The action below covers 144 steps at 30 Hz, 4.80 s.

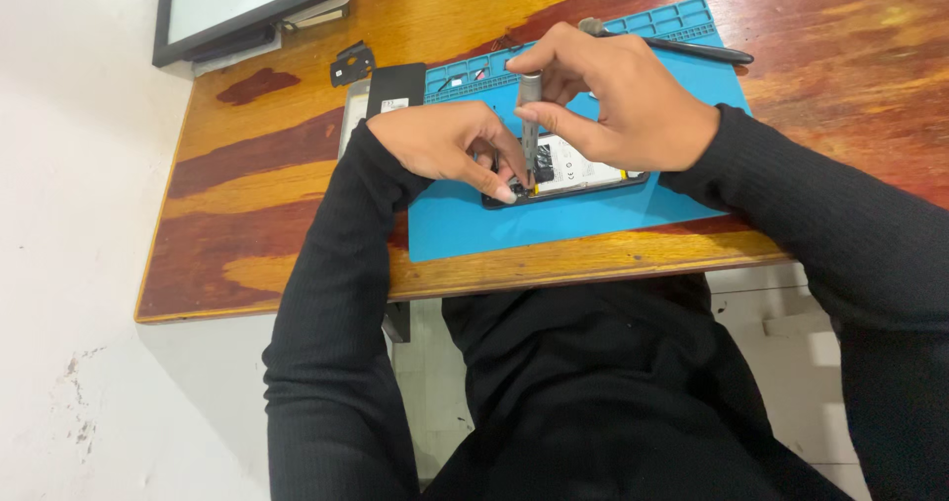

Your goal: The person uses a screwdriver to remove screws from a disassembled smartphone on a blue mat, then places the back cover onto the device. The person then uses a brush to clean a transparent screen protector.

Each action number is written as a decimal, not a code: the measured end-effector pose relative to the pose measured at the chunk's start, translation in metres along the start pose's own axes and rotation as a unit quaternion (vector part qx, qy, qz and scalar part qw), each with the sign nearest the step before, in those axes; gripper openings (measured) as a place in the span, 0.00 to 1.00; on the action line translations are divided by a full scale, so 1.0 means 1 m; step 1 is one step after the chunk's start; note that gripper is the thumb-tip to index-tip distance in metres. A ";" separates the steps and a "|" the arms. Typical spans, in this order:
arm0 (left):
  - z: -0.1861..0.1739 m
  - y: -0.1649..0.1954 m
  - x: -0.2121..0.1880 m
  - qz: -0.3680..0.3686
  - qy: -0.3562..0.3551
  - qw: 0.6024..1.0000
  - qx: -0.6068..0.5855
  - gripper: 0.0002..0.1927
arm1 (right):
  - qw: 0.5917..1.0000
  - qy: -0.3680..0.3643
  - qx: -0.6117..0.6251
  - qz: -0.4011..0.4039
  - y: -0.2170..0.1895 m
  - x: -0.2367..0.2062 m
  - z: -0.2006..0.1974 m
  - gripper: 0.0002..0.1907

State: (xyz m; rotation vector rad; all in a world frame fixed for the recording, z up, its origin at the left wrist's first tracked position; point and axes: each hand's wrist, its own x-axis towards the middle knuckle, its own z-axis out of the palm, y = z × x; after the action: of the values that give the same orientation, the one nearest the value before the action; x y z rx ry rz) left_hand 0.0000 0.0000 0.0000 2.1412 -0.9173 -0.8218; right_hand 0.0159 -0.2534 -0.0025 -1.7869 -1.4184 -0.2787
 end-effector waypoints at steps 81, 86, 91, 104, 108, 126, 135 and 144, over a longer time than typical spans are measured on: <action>0.010 0.009 0.014 -0.083 0.129 0.980 0.128 0.17 | 0.999 -0.045 0.016 0.018 -0.001 -0.002 -0.008 0.16; 0.010 0.010 0.014 -0.069 0.127 0.981 0.130 0.18 | 0.999 -0.045 0.009 0.017 -0.002 -0.003 -0.010 0.15; 0.010 0.009 0.014 -0.073 0.126 0.981 0.125 0.19 | 0.999 -0.045 0.015 0.020 -0.001 -0.003 -0.010 0.15; 0.009 0.008 0.014 -0.081 0.117 0.981 0.129 0.19 | 0.998 -0.034 0.035 0.031 -0.003 -0.003 -0.009 0.15; 0.008 0.005 0.012 -0.060 0.122 0.982 0.131 0.20 | 0.998 -0.028 0.037 0.034 -0.005 -0.003 -0.010 0.15; 0.008 0.002 0.012 -0.074 0.103 0.984 0.124 0.25 | 0.998 -0.040 0.041 0.025 -0.004 -0.003 -0.010 0.15; 0.007 0.002 0.013 -0.080 0.103 0.982 0.134 0.23 | 0.998 -0.043 0.035 0.026 -0.006 -0.003 -0.012 0.15; 0.007 0.002 0.012 -0.046 0.115 0.984 0.131 0.21 | 0.998 -0.047 0.023 0.019 -0.004 -0.003 -0.012 0.15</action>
State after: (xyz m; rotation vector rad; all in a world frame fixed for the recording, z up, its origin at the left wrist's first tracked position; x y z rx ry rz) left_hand 0.0002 -0.0127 -0.0058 2.4598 -0.8492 -0.5042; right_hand 0.0149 -0.2638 0.0059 -1.8084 -1.4420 -0.1429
